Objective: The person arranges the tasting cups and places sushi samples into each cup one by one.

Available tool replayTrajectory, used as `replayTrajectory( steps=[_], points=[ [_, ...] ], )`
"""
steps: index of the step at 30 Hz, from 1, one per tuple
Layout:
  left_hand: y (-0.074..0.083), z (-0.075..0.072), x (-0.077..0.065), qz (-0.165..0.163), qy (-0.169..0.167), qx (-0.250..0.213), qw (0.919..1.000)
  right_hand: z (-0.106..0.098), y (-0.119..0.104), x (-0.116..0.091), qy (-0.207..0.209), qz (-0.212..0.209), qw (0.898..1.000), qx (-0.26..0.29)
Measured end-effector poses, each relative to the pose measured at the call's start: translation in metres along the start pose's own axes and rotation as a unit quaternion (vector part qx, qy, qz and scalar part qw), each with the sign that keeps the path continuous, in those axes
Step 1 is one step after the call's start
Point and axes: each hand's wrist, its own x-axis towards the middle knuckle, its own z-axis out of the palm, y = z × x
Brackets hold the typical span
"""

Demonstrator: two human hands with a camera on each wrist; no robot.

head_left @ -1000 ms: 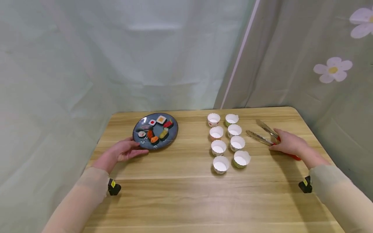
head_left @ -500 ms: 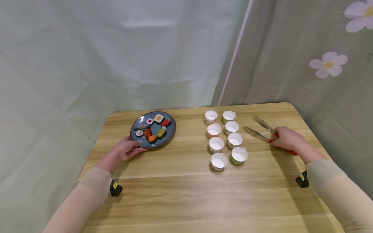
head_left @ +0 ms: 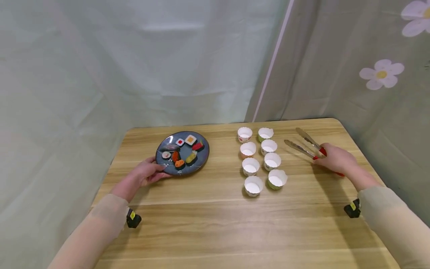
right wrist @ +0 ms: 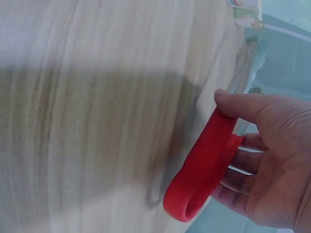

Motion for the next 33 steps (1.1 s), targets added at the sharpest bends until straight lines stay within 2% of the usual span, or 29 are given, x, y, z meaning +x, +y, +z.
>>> replayTrajectory(
  steps=[4, 9, 16, 20, 23, 28, 30, 31, 33],
  points=[
    [-0.002, 0.002, 0.001, -0.001, -0.013, 0.017, 0.9998, -0.008, -0.001, -0.004, 0.041, -0.005, 0.999, 0.002],
    [-0.003, 0.005, 0.002, -0.006, -0.028, 0.035, 0.9990, -0.021, -0.013, -0.008, 0.104, -0.038, 0.994, 0.007],
    [-0.007, 0.010, 0.005, -0.004, -0.056, 0.059, 0.9967, -0.044, -0.046, -0.018, 0.177, -0.120, 0.976, -0.026],
    [-0.008, 0.014, 0.007, -0.003, -0.070, 0.069, 0.9951, -0.056, -0.071, -0.024, 0.209, -0.173, 0.960, -0.072],
    [-0.007, 0.019, 0.007, -0.002, -0.076, 0.073, 0.9944, -0.066, -0.091, -0.028, 0.227, -0.217, 0.942, -0.118],
    [-0.004, 0.021, 0.010, -0.012, -0.074, 0.081, 0.9939, -0.081, -0.122, -0.027, 0.253, -0.305, 0.894, -0.208],
    [-0.003, 0.021, 0.011, -0.018, -0.072, 0.084, 0.9936, -0.086, -0.133, -0.024, 0.256, -0.328, 0.880, -0.231],
    [-0.003, 0.021, 0.011, -0.020, -0.073, 0.085, 0.9935, -0.088, -0.138, -0.022, 0.254, -0.336, 0.875, -0.239],
    [-0.003, 0.022, 0.012, -0.022, -0.071, 0.087, 0.9934, -0.091, -0.147, -0.018, 0.242, -0.343, 0.873, -0.249]
  ],
)
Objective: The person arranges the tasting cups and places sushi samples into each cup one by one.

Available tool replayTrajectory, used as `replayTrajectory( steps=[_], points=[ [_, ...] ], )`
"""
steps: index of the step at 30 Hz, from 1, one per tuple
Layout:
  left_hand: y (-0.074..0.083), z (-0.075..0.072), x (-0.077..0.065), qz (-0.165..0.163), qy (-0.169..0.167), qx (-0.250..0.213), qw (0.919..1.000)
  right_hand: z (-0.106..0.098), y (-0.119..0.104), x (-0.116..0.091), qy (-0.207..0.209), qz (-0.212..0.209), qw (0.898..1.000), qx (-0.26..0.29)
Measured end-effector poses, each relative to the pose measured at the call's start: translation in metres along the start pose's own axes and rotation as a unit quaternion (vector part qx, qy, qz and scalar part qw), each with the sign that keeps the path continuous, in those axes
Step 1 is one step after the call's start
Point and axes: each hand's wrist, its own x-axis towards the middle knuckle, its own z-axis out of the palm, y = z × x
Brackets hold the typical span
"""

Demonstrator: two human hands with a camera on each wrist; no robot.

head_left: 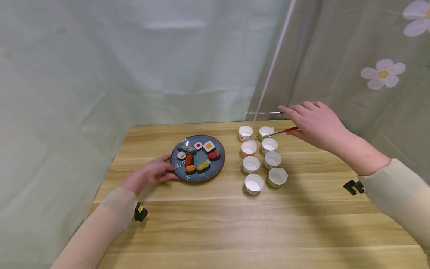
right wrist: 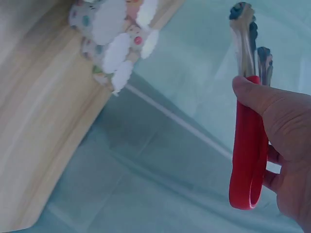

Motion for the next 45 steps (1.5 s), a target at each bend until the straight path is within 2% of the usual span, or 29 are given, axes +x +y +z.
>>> replayTrajectory(
  steps=[5, 13, 16, 26, 33, 36, 45],
  points=[
    [0.001, 0.000, 0.003, 0.003, -0.006, -0.001, 1.0000, -0.005, -0.003, 0.023, -0.036, -0.026, 0.999, -0.016],
    [0.001, -0.001, 0.002, -0.004, -0.009, -0.005, 0.9999, -0.005, -0.011, 0.055, -0.054, -0.088, 0.993, -0.059],
    [0.001, 0.001, 0.003, -0.008, -0.011, -0.008, 0.9999, -0.004, -0.016, 0.065, -0.072, -0.100, 0.990, -0.072],
    [0.003, 0.006, -0.001, 0.004, -0.024, 0.003, 0.9997, 0.005, -0.035, 0.087, -0.154, -0.095, 0.978, -0.106],
    [0.004, 0.009, -0.002, 0.005, -0.026, 0.006, 0.9996, 0.010, -0.053, 0.103, -0.236, -0.073, 0.966, -0.079],
    [0.004, 0.010, -0.002, 0.006, -0.027, 0.007, 0.9996, 0.013, -0.062, 0.108, -0.252, -0.072, 0.962, -0.079],
    [0.002, 0.012, -0.001, -0.002, -0.028, -0.006, 0.9996, 0.019, -0.080, 0.121, -0.269, -0.072, 0.957, -0.077]
  ],
)
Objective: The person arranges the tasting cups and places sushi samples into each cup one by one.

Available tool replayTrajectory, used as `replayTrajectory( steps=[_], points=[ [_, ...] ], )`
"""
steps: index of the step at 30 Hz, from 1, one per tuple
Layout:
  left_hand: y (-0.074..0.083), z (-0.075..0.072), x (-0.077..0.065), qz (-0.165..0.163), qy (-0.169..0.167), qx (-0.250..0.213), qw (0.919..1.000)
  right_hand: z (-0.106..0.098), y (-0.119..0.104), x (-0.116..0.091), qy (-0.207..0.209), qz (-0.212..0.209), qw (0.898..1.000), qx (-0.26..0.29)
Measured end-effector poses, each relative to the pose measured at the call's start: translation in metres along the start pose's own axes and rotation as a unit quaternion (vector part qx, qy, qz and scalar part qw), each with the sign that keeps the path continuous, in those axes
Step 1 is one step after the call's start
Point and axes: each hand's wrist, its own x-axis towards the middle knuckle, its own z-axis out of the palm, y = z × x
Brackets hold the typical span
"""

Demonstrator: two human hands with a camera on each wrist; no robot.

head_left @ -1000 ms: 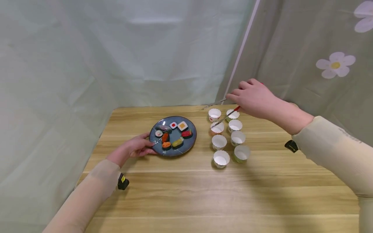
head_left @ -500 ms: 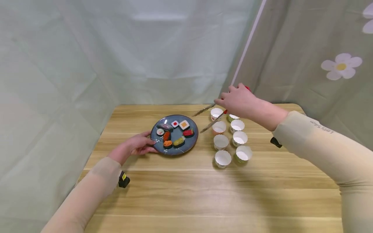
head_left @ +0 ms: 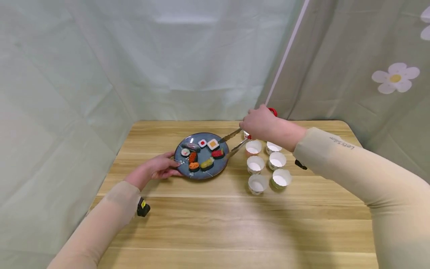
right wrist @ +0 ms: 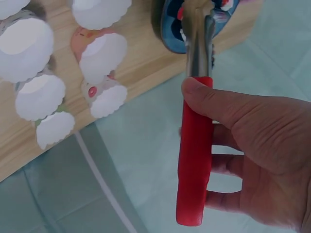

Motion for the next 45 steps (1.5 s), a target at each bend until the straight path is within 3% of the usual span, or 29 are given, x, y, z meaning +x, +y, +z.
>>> replayTrajectory(
  steps=[9, 19, 31, 45],
  points=[
    [0.000, 0.001, -0.001, 0.003, 0.003, 0.003, 1.0000, -0.005, -0.006, 0.012, -0.053, 0.006, 0.999, 0.010],
    [-0.001, 0.000, 0.000, 0.003, 0.003, 0.000, 1.0000, -0.005, -0.015, 0.021, -0.036, -0.001, 0.999, -0.007],
    [-0.004, -0.001, 0.002, -0.001, 0.008, -0.006, 0.9999, -0.004, -0.023, 0.030, -0.047, -0.018, 0.998, -0.035],
    [-0.004, -0.001, 0.000, 0.003, 0.005, -0.003, 1.0000, -0.002, -0.025, 0.032, -0.037, -0.030, 0.999, -0.020]
  ],
)
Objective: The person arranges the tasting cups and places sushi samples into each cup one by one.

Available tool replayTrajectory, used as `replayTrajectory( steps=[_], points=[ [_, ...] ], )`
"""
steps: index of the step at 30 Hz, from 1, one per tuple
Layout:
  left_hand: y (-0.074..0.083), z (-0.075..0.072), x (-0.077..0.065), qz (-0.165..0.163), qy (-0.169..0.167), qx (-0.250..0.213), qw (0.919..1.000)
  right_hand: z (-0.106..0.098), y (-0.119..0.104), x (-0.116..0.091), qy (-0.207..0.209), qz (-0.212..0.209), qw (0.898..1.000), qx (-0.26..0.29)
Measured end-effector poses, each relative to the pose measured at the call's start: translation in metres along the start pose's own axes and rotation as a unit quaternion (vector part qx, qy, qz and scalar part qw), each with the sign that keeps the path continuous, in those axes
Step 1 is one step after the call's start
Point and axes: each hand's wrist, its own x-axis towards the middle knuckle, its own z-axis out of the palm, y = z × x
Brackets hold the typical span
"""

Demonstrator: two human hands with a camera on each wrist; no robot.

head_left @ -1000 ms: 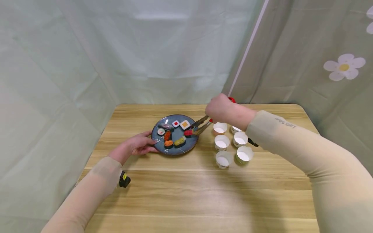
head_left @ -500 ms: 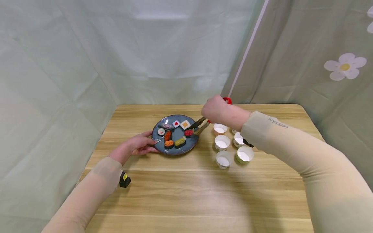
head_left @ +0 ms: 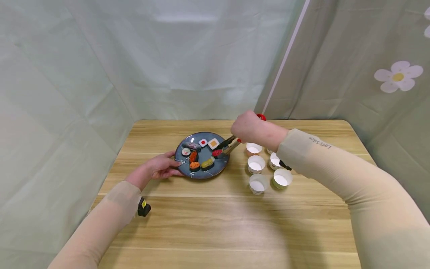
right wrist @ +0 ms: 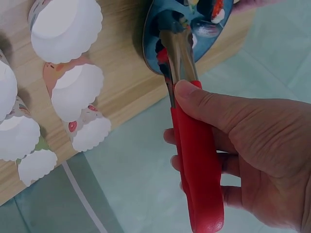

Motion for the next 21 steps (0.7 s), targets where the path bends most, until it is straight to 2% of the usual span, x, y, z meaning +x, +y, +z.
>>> replayTrajectory(
  steps=[14, 21],
  points=[
    [0.0004, 0.0004, -0.0014, -0.005, -0.003, -0.007, 1.0000, -0.0006, -0.0030, 0.0003, 0.007, -0.012, 1.000, 0.004],
    [0.0012, 0.0010, -0.0012, -0.006, -0.004, -0.014, 0.9999, 0.0019, -0.0034, 0.0013, 0.026, -0.014, 0.999, -0.014]
  ],
)
